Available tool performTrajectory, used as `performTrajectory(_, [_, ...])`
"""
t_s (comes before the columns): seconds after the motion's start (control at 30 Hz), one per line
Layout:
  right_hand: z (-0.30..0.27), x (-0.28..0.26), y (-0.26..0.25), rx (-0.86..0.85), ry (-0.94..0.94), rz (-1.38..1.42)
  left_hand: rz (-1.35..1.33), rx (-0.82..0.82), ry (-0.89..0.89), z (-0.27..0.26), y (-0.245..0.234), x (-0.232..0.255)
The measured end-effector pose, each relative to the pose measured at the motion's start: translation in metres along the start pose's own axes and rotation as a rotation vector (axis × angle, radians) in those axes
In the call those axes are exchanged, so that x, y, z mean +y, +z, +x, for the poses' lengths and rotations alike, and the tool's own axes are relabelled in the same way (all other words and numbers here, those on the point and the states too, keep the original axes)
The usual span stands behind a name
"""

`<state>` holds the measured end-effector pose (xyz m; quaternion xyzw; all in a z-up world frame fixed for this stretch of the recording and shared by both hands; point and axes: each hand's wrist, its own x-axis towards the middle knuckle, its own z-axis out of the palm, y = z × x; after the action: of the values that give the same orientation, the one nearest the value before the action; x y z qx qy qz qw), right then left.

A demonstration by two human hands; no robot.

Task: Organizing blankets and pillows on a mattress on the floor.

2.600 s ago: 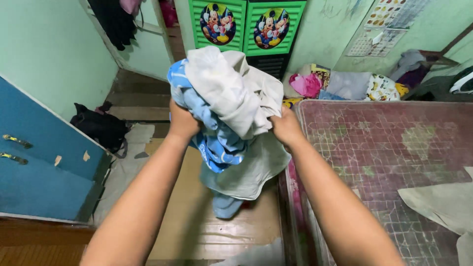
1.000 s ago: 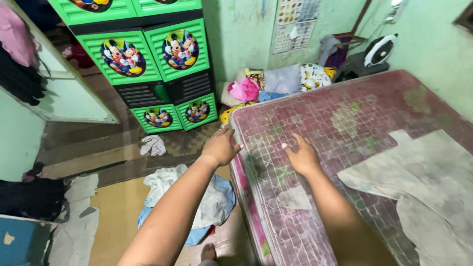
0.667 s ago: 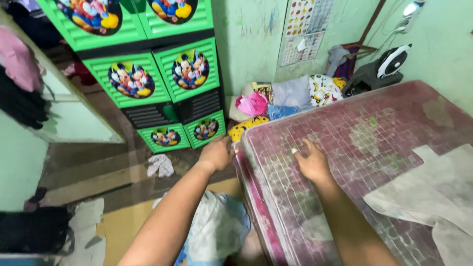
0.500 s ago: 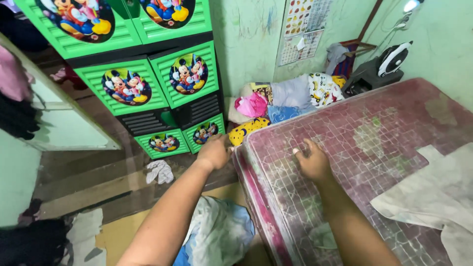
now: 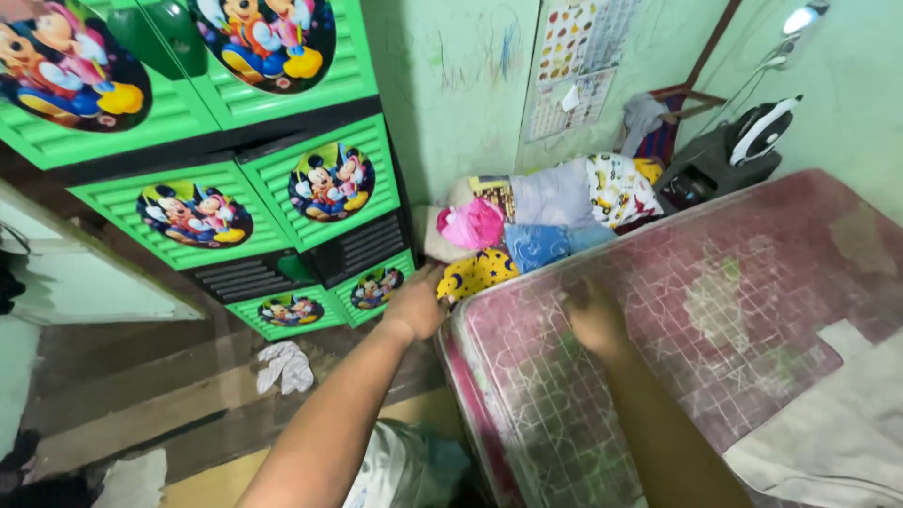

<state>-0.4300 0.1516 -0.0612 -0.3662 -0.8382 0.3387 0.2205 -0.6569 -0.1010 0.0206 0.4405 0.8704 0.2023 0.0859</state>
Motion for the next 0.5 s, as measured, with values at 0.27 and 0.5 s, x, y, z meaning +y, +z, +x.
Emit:
performTrajectory(0.27, [0.051, -0.014, 0.002, 0.146, -0.115, -0.07, -0.002, 0.01, 0.048, 0.045, -0.013, 0.004])
performTrajectory(0.5, [0.079, -0.014, 0.015, 0.177, -0.126, 0.081, 0.048, -0.059, 0.055, 0.094, -0.015, -0.011])
